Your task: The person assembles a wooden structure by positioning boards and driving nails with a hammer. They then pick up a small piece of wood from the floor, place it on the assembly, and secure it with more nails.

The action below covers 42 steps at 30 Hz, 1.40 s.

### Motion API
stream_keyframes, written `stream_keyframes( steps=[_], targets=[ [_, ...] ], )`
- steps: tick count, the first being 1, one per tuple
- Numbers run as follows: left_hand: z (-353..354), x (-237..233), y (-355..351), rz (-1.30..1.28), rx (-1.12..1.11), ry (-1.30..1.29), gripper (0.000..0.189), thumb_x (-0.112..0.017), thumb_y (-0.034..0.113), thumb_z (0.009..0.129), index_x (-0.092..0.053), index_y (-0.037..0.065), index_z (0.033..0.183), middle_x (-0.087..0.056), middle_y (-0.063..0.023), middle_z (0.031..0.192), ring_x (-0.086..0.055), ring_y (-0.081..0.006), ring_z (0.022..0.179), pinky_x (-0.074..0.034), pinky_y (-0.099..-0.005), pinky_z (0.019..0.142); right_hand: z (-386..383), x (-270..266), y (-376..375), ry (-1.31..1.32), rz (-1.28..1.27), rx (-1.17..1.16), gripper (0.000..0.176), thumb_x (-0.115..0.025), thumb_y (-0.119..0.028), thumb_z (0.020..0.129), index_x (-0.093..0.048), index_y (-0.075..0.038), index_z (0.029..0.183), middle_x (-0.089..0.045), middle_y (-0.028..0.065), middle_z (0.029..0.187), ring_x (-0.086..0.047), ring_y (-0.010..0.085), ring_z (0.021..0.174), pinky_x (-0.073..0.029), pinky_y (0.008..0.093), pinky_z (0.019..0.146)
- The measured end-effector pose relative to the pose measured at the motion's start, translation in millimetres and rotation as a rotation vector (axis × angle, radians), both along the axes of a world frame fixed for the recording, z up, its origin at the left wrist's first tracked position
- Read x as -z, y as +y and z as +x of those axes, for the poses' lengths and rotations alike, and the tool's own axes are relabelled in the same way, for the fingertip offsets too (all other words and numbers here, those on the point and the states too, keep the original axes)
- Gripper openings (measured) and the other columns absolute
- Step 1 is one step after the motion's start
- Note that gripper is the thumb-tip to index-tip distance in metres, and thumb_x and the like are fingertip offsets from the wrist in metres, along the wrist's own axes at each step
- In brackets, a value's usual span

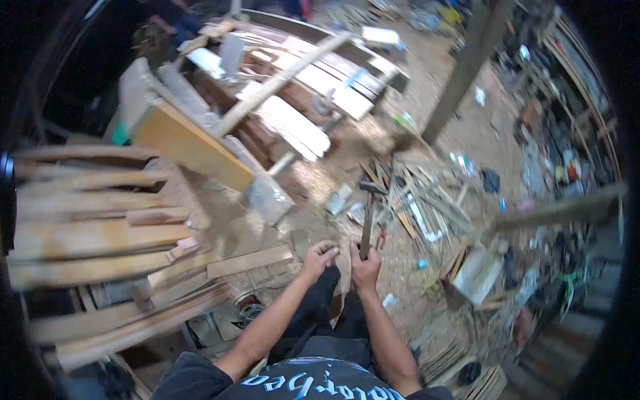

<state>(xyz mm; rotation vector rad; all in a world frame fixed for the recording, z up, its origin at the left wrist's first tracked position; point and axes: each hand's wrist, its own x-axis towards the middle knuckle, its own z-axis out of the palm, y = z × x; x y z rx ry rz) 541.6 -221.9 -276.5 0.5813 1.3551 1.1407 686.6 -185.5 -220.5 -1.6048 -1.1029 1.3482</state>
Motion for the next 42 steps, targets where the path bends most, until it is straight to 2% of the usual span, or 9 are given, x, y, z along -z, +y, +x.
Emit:
stream_keyframes(
  steps=[4, 5, 10, 13, 18, 20, 26, 36, 42],
  targets=[
    [-22.7, -57.2, -73.3, 0.123, -0.186, 0.052, 0.017, -0.069, 0.014, 0.093, -0.069, 0.003, 0.106, -0.067, 0.0027, 0.084, -0.056, -0.0054, 0.069, -0.045, -0.0223, 0.061, -30.3, -54.7, -37.9, 0.073, 0.132, -0.224, 0.015, -0.066, -0.014, 0.093, -0.067, 0.001, 0.092, -0.057, 0.0008, 0.069, -0.052, 0.0096, 0.063, -0.042, 0.0284, 0.059],
    [-32.6, -67.1, -85.8, 0.132, -0.233, 0.086, 0.018, -0.068, 0.014, 0.093, -0.069, 0.004, 0.108, -0.067, 0.0032, 0.084, -0.057, -0.0055, 0.07, -0.045, -0.0223, 0.061, -42.3, -70.3, -44.4, 0.023, 0.4, -0.278, 0.013, -0.064, -0.013, 0.094, -0.065, 0.001, 0.093, -0.05, -0.0006, 0.067, -0.047, 0.0086, 0.062, -0.038, 0.0272, 0.057],
    [-96.4, -108.5, -123.9, 0.173, -0.632, 0.043, 0.018, -0.068, 0.013, 0.094, -0.069, 0.006, 0.11, -0.065, 0.0028, 0.083, -0.057, -0.0059, 0.07, -0.046, -0.022, 0.062, -99.4, -110.7, -58.2, 0.115, 0.358, -0.458, 0.018, -0.062, -0.019, 0.098, -0.057, -0.006, 0.087, -0.047, -0.006, 0.063, -0.041, 0.0034, 0.053, -0.031, 0.0231, 0.047],
    [-154.5, -123.4, -132.0, 0.272, -0.936, -0.34, 0.01, -0.068, 0.009, 0.092, -0.07, 0.006, 0.102, -0.067, -0.001, 0.081, -0.059, -0.0084, 0.064, -0.047, -0.0213, 0.055, -151.9, -138.4, -54.8, 0.195, 0.367, -0.521, 0.017, -0.058, -0.023, 0.101, -0.055, -0.007, 0.095, -0.047, -0.0057, 0.064, -0.043, 0.0037, 0.051, -0.032, 0.0224, 0.045],
    [-287.7, -160.3, -145.6, 0.29, -1.012, -0.187, 0.008, -0.068, 0.01, 0.09, -0.071, 0.006, 0.097, -0.069, -0.0018, 0.091, -0.062, -0.0097, 0.077, -0.048, -0.0234, 0.063, -265.3, -196.4, -45.2, 0.284, 0.513, -0.438, 0.02, -0.057, -0.027, 0.102, -0.057, -0.007, 0.1, -0.046, -0.0062, 0.064, -0.041, 0.0029, 0.049, -0.029, 0.0214, 0.043],
    [-348.0, -188.0, -149.8, 0.396, -0.978, -0.077, 0.008, -0.067, 0.008, 0.091, -0.07, 0.005, 0.097, -0.07, -0.0023, 0.092, -0.063, -0.011, 0.077, -0.048, -0.0236, 0.064, -304.8, -221.1, -37.5, 0.175, 0.576, -0.405, 0.02, -0.058, -0.022, 0.101, -0.059, -0.001, 0.101, -0.049, -0.0042, 0.067, -0.044, 0.0049, 0.058, -0.034, 0.0239, 0.051],
    [-501.5, -258.2, -159.2, 0.502, -0.777, 0.13, 0.013, -0.063, 0.006, 0.094, -0.067, 0.003, 0.106, -0.069, -0.0048, 0.094, -0.061, -0.0093, 0.081, -0.049, -0.0232, 0.075, -400.1, -283.4, -39.1, 0.301, 0.55, -0.314, 0.019, -0.059, -0.021, 0.101, -0.058, -0.003, 0.109, -0.044, -0.0068, 0.063, -0.038, 0.0018, 0.046, -0.026, 0.0202, 0.042],
    [-576.6, -372.5, -22.5, 0.647, -0.322, 0.24, 0.014, -0.069, 0.006, 0.091, -0.071, 0.0, 0.104, -0.074, -0.006, 0.094, -0.065, -0.0066, 0.078, -0.05, -0.0199, 0.07, -461.7, -329.1, -27.8, 0.241, 0.46, -0.249, 0.023, -0.055, -0.018, 0.103, -0.057, 0.001, 0.114, -0.053, -0.0008, 0.071, -0.043, 0.0034, 0.049, -0.032, 0.0215, 0.042],
    [-614.0, -415.5, 109.0, 0.805, 0.053, 0.663, 0.015, -0.068, 0.012, 0.091, -0.073, 0.001, 0.1, -0.076, -0.0081, 0.09, -0.072, -0.0133, 0.086, -0.054, -0.0268, 0.076, -511.7, -354.7, 37.7, 0.08, 0.654, -0.219, 0.019, -0.051, -0.017, 0.104, -0.056, 0.001, 0.109, -0.068, 0.0094, 0.09, -0.064, 0.0149, 0.083, -0.049, 0.0298, 0.074]
  ],
)
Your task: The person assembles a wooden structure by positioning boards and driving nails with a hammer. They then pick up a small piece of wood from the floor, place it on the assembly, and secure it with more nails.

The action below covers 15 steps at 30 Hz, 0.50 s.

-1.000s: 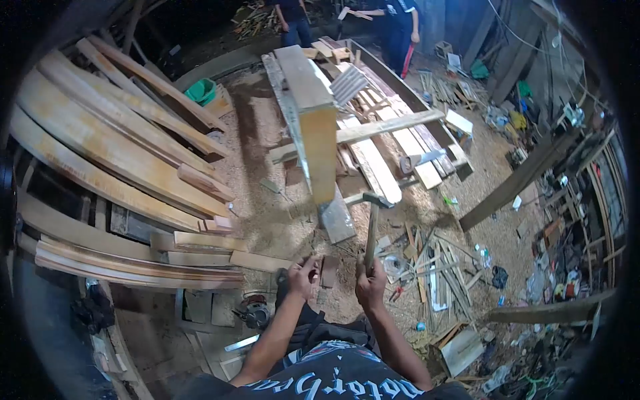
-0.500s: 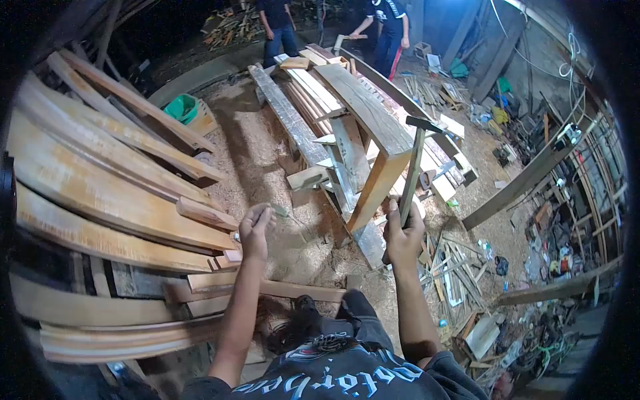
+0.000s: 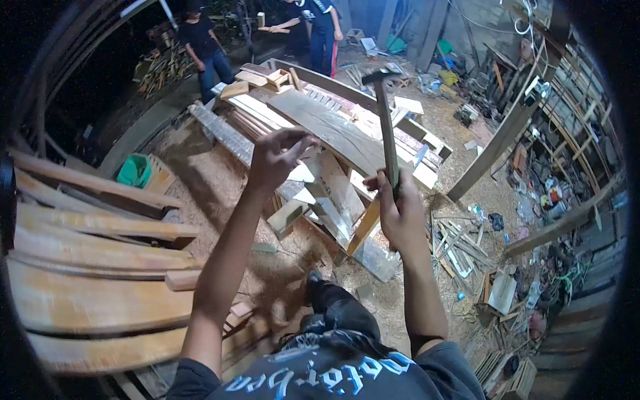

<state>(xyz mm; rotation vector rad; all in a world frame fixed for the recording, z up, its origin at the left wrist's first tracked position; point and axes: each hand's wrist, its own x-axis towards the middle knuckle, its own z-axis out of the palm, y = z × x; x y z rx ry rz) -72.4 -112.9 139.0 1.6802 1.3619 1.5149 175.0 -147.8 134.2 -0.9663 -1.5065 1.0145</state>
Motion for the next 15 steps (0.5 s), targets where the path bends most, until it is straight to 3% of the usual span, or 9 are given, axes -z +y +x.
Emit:
stream_keyframes(
  steps=[2, 3, 7, 10, 11, 14, 15],
  targets=[
    [-10.2, -4.1, 46.4, 0.106, 0.126, 0.169, 0.018, -0.067, 0.012, 0.093, -0.07, -0.002, 0.103, -0.076, -0.0095, 0.094, -0.072, -0.0137, 0.091, -0.054, -0.0278, 0.082, -16.8, -6.7, 20.9, -0.284, 0.162, 0.146, 0.018, -0.051, -0.015, 0.103, -0.056, 0.001, 0.107, -0.068, 0.0127, 0.089, -0.067, 0.0213, 0.084, -0.05, 0.0336, 0.076],
    [-13.8, -10.2, 66.1, 0.112, 0.158, 0.241, 0.018, -0.067, 0.012, 0.093, -0.07, -0.002, 0.104, -0.076, -0.0095, 0.094, -0.072, -0.0141, 0.092, -0.054, -0.0281, 0.083, -24.9, -0.4, 35.0, -0.302, 0.178, 0.171, 0.018, -0.051, -0.015, 0.103, -0.056, 0.002, 0.105, -0.068, 0.0161, 0.092, -0.068, 0.0262, 0.088, -0.051, 0.0367, 0.077],
    [-22.9, -0.2, 111.7, 0.054, 0.377, 0.274, 0.018, -0.068, 0.013, 0.093, -0.071, -0.001, 0.104, -0.076, -0.01, 0.094, -0.072, -0.0154, 0.091, -0.055, -0.0294, 0.084, -50.4, -4.3, 62.9, -0.303, 0.118, 0.237, 0.019, -0.051, -0.016, 0.103, -0.058, 0.001, 0.105, -0.067, 0.0155, 0.088, -0.068, 0.026, 0.089, -0.05, 0.0368, 0.076],
    [-26.8, 9.9, 127.6, 0.042, 0.412, 0.336, 0.018, -0.068, 0.013, 0.093, -0.071, -0.001, 0.104, -0.076, -0.01, 0.093, -0.072, -0.0154, 0.091, -0.055, -0.0298, 0.083, -54.9, -3.1, 69.2, -0.344, 0.019, 0.231, 0.02, -0.049, -0.018, 0.103, -0.058, 0.0, 0.104, -0.066, 0.0115, 0.081, -0.06, 0.0196, 0.071, -0.047, 0.0345, 0.068],
    [-28.6, 12.5, 131.3, 0.034, 0.433, 0.331, 0.018, -0.068, 0.013, 0.093, -0.071, -0.001, 0.104, -0.076, -0.01, 0.093, -0.072, -0.0154, 0.091, -0.055, -0.0298, 0.083, -54.9, -6.9, 68.7, -0.271, -0.086, 0.22, 0.02, -0.049, -0.018, 0.104, -0.058, 0.0, 0.105, -0.068, 0.0124, 0.087, -0.054, 0.0161, 0.067, -0.045, 0.032, 0.064],
    [-34.4, 15.6, 140.3, -0.039, 0.491, 0.303, 0.017, -0.068, 0.011, 0.092, -0.07, -0.002, 0.103, -0.076, -0.01, 0.092, -0.072, -0.0138, 0.092, -0.056, -0.0285, 0.081, -50.7, -0.6, 75.2, -0.147, -0.038, 0.277, 0.021, -0.049, -0.017, 0.104, -0.056, 0.002, 0.109, -0.07, 0.0144, 0.094, -0.067, 0.0168, 0.086, -0.052, 0.0314, 0.079],
    [-36.3, 16.4, 143.4, -0.041, 0.506, 0.302, 0.017, -0.068, 0.011, 0.092, -0.07, -0.002, 0.103, -0.076, -0.01, 0.092, -0.072, -0.0138, 0.092, -0.056, -0.0285, 0.081, -53.9, -4.2, 74.7, -0.148, -0.043, 0.292, 0.021, -0.049, -0.017, 0.104, -0.056, 0.002, 0.109, -0.07, 0.0144, 0.094, -0.067, 0.0168, 0.086, -0.052, 0.0314, 0.079]
  ],
)
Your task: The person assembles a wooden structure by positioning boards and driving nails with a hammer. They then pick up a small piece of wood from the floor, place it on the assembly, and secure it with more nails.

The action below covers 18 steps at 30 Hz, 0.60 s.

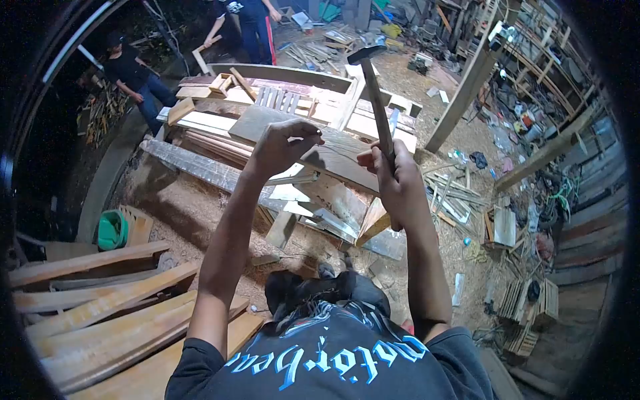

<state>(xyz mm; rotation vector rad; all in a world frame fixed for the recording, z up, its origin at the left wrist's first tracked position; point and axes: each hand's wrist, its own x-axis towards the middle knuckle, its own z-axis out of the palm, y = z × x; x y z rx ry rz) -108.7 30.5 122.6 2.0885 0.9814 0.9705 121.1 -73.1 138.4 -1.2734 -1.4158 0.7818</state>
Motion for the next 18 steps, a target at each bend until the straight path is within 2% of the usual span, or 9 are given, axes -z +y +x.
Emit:
stream_keyframes(
  steps=[2, 3, 5, 6, 10, 13, 15, 17, 18],
  targets=[
    [-2.4, 1.4, 9.3, -0.107, 0.104, -0.037, 0.017, -0.067, 0.011, 0.093, -0.069, -0.003, 0.104, -0.075, -0.0098, 0.094, -0.071, -0.0137, 0.092, -0.056, -0.0287, 0.081, -7.2, -10.7, -3.2, 0.112, -0.129, -0.025, 0.02, -0.049, -0.016, 0.104, -0.056, 0.003, 0.109, -0.071, 0.0146, 0.098, -0.069, 0.02, 0.096, -0.052, 0.0331, 0.088],
    [-2.9, 3.9, 15.6, -0.112, 0.124, -0.036, 0.017, -0.067, 0.011, 0.093, -0.069, -0.003, 0.104, -0.075, -0.0098, 0.094, -0.071, -0.0137, 0.092, -0.056, -0.0287, 0.081, -7.1, -11.2, -3.1, 0.114, -0.132, -0.004, 0.02, -0.049, -0.016, 0.104, -0.056, 0.003, 0.109, -0.071, 0.0146, 0.098, -0.069, 0.02, 0.096, -0.052, 0.0331, 0.088],
    [-4.9, 12.1, 27.4, -0.048, 0.137, -0.028, 0.018, -0.071, 0.014, 0.089, -0.07, 0.0, 0.1, -0.074, -0.01, 0.086, -0.07, -0.0136, 0.081, -0.056, -0.0304, 0.073, -5.7, -10.1, -6.2, -0.067, -0.038, 0.055, 0.02, -0.05, -0.015, 0.103, -0.055, 0.003, 0.11, -0.07, 0.0146, 0.1, -0.068, 0.0213, 0.096, -0.051, 0.0338, 0.089],
    [-7.5, 13.6, 30.8, -0.133, 0.211, -0.109, 0.019, -0.07, 0.014, 0.09, -0.069, 0.0, 0.103, -0.073, -0.0093, 0.088, -0.069, -0.0126, 0.079, -0.055, -0.0288, 0.072, -6.6, -12.5, -9.7, -0.156, -0.003, 0.131, 0.019, -0.05, -0.014, 0.103, -0.055, 0.003, 0.11, -0.071, 0.015, 0.098, -0.068, 0.0217, 0.098, -0.05, 0.0345, 0.089],
    [-9.7, 36.6, 53.1, -0.109, 0.25, -0.185, 0.02, -0.07, 0.014, 0.091, -0.068, -0.001, 0.104, -0.073, -0.0085, 0.09, -0.068, -0.011, 0.081, -0.054, -0.0285, 0.072, -5.3, 1.4, -10.4, -0.2, 0.024, 0.353, 0.027, -0.049, -0.023, 0.103, -0.056, 0.002, 0.107, -0.072, 0.0166, 0.093, -0.07, 0.0265, 0.089, -0.051, 0.0364, 0.079],
    [-10.6, 36.8, 58.8, -0.389, 0.349, -0.291, 0.021, -0.069, 0.014, 0.093, -0.066, -0.005, 0.102, -0.072, -0.0086, 0.092, -0.067, -0.0121, 0.088, -0.056, -0.0269, 0.075, -13.8, -0.6, -17.9, -0.318, -0.108, 0.485, 0.029, -0.05, -0.025, 0.102, -0.056, 0.003, 0.106, -0.072, 0.0179, 0.091, -0.07, 0.0287, 0.085, -0.051, 0.0382, 0.075],
    [-11.1, 33.8, 57.2, -0.54, 0.401, -0.43, 0.017, -0.067, 0.009, 0.094, -0.065, -0.005, 0.103, -0.07, -0.0091, 0.093, -0.068, -0.0131, 0.088, -0.056, -0.0245, 0.076, -17.9, 6.6, -21.9, -0.355, -0.134, 0.527, 0.028, -0.05, -0.025, 0.101, -0.057, 0.002, 0.106, -0.071, 0.0206, 0.092, -0.069, 0.037, 0.084, -0.051, 0.0417, 0.072],
    [-12.7, 31.3, 58.9, -0.587, 0.435, -0.463, 0.014, -0.065, 0.004, 0.095, -0.063, -0.006, 0.103, -0.07, -0.0096, 0.094, -0.069, -0.015, 0.088, -0.057, -0.0248, 0.077, -24.0, 17.4, -23.3, -0.416, 0.0, 0.603, 0.026, -0.051, -0.023, 0.101, -0.057, 0.002, 0.105, -0.07, 0.0222, 0.091, -0.068, 0.0404, 0.085, -0.051, 0.0453, 0.07],
    [-13.5, 30.4, 59.4, -0.562, 0.433, -0.435, 0.013, -0.064, 0.003, 0.095, -0.063, -0.006, 0.103, -0.07, -0.0098, 0.094, -0.069, -0.0152, 0.088, -0.057, -0.0249, 0.078, -22.0, 26.2, -22.0, -0.452, 0.058, 0.627, 0.025, -0.051, -0.022, 0.1, -0.055, 0.002, 0.102, -0.068, 0.0261, 0.088, -0.067, 0.0442, 0.084, -0.05, 0.0503, 0.07]
  ],
)
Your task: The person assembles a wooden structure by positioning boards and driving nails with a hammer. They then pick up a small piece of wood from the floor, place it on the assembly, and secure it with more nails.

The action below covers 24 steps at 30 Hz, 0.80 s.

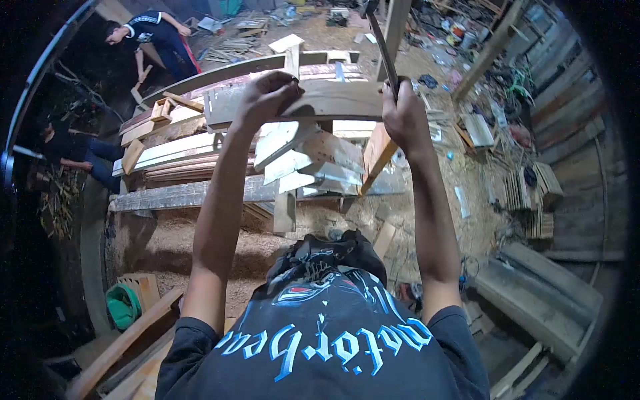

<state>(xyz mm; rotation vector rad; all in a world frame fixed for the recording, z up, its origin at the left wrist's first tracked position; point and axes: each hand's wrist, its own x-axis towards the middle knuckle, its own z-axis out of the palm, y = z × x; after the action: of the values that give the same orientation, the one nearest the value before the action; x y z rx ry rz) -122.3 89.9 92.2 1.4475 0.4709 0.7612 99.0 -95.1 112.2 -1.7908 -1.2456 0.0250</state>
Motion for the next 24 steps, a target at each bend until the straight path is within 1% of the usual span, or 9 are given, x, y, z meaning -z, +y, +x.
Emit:
stream_keyframes(
  steps=[1, 4, 7, 15, 17, 19, 21, 22, 24],
  targets=[
    [-0.1, -1.6, 1.8, 0.036, -0.004, 0.019, 0.012, -0.063, 0.002, 0.095, -0.063, -0.007, 0.103, -0.07, -0.01, 0.095, -0.069, -0.0154, 0.088, -0.057, -0.0251, 0.078, -1.9, 2.8, 1.1, 0.0, -0.008, 0.02, 0.025, -0.051, -0.022, 0.1, -0.055, 0.002, 0.102, -0.068, 0.0261, 0.088, -0.067, 0.0442, 0.084, -0.05, 0.0503, 0.07],
    [-3.1, -1.2, 3.2, 0.105, 0.013, 0.033, 0.014, -0.064, 0.004, 0.095, -0.064, -0.006, 0.104, -0.072, -0.0119, 0.095, -0.07, -0.0155, 0.088, -0.057, -0.0253, 0.077, -3.0, 11.3, 5.6, -0.091, -0.079, 0.162, 0.027, -0.051, -0.025, 0.1, -0.05, 0.002, 0.096, -0.064, 0.0325, 0.085, -0.062, 0.0516, 0.086, -0.048, 0.0562, 0.071],
    [-1.7, 0.8, 3.6, 0.084, 0.009, 0.032, 0.017, -0.065, 0.006, 0.095, -0.064, -0.005, 0.107, -0.073, -0.0139, 0.097, -0.071, -0.0163, 0.088, -0.058, -0.0254, 0.077, -2.0, 12.4, 4.7, -0.107, -0.087, 0.174, 0.029, -0.051, -0.027, 0.1, -0.05, 0.002, 0.097, -0.064, 0.0325, 0.086, -0.062, 0.0521, 0.086, -0.048, 0.0557, 0.071],
    [-6.6, -3.2, -5.3, 0.072, -0.02, 0.04, 0.017, -0.064, 0.007, 0.095, -0.064, -0.006, 0.107, -0.072, -0.0133, 0.096, -0.071, -0.0163, 0.088, -0.058, -0.0253, 0.077, 5.7, 16.5, 16.9, -0.036, -0.02, 0.107, 0.033, -0.051, -0.031, 0.1, -0.053, 0.002, 0.097, -0.065, 0.0319, 0.088, -0.063, 0.0498, 0.088, -0.049, 0.0538, 0.074],
    [-4.3, 2.4, -5.8, 0.093, -0.022, 0.03, 0.016, -0.063, 0.008, 0.096, -0.064, -0.006, 0.104, -0.072, -0.0121, 0.094, -0.068, -0.0126, 0.082, -0.056, -0.0244, 0.073, 8.5, 19.6, 18.2, 0.014, -0.022, 0.109, 0.033, -0.052, -0.03, 0.1, -0.056, 0.002, 0.097, -0.065, 0.0315, 0.088, -0.064, 0.0479, 0.089, -0.05, 0.0525, 0.075],
    [-3.6, 4.8, -8.1, 0.103, -0.026, 0.031, 0.014, -0.065, 0.008, 0.094, -0.065, -0.004, 0.101, -0.072, -0.0106, 0.09, -0.067, -0.0117, 0.08, -0.055, -0.0247, 0.071, 7.9, 21.0, 14.9, 0.012, -0.003, 0.085, 0.033, -0.052, -0.03, 0.1, -0.057, 0.003, 0.098, -0.066, 0.0309, 0.088, -0.065, 0.0472, 0.089, -0.05, 0.0519, 0.075],
    [-0.2, 8.7, -4.5, 0.21, -0.036, 0.068, 0.015, -0.067, 0.01, 0.092, -0.067, -0.004, 0.097, -0.073, -0.0095, 0.086, -0.067, -0.0117, 0.078, -0.054, -0.0261, 0.069, 7.5, 21.6, 14.1, 0.005, 0.025, 0.062, 0.032, -0.052, -0.029, 0.1, -0.058, 0.003, 0.099, -0.066, 0.0303, 0.089, -0.065, 0.0465, 0.09, -0.05, 0.0513, 0.074],
    [-1.8, 3.0, -9.8, 0.208, -0.068, 0.104, 0.016, -0.068, 0.012, 0.091, -0.067, -0.003, 0.097, -0.073, -0.0086, 0.085, -0.067, -0.0113, 0.078, -0.054, -0.0271, 0.069, 5.0, 23.8, 13.8, 0.04, 0.046, 0.049, 0.032, -0.052, -0.028, 0.1, -0.059, 0.003, 0.1, -0.066, 0.0295, 0.089, -0.066, 0.0461, 0.089, -0.05, 0.0506, 0.074],
    [-1.0, 4.8, -8.9, 0.27, -0.059, 0.113, 0.018, -0.069, 0.014, 0.09, -0.069, -0.002, 0.099, -0.073, -0.008, 0.086, -0.067, -0.0112, 0.08, -0.053, -0.0278, 0.07, -1.8, 20.9, 11.4, 0.075, 0.046, 0.038, 0.03, -0.053, -0.026, 0.099, -0.061, 0.003, 0.101, -0.067, 0.0277, 0.089, -0.066, 0.0458, 0.088, -0.05, 0.049, 0.073]
  ],
)
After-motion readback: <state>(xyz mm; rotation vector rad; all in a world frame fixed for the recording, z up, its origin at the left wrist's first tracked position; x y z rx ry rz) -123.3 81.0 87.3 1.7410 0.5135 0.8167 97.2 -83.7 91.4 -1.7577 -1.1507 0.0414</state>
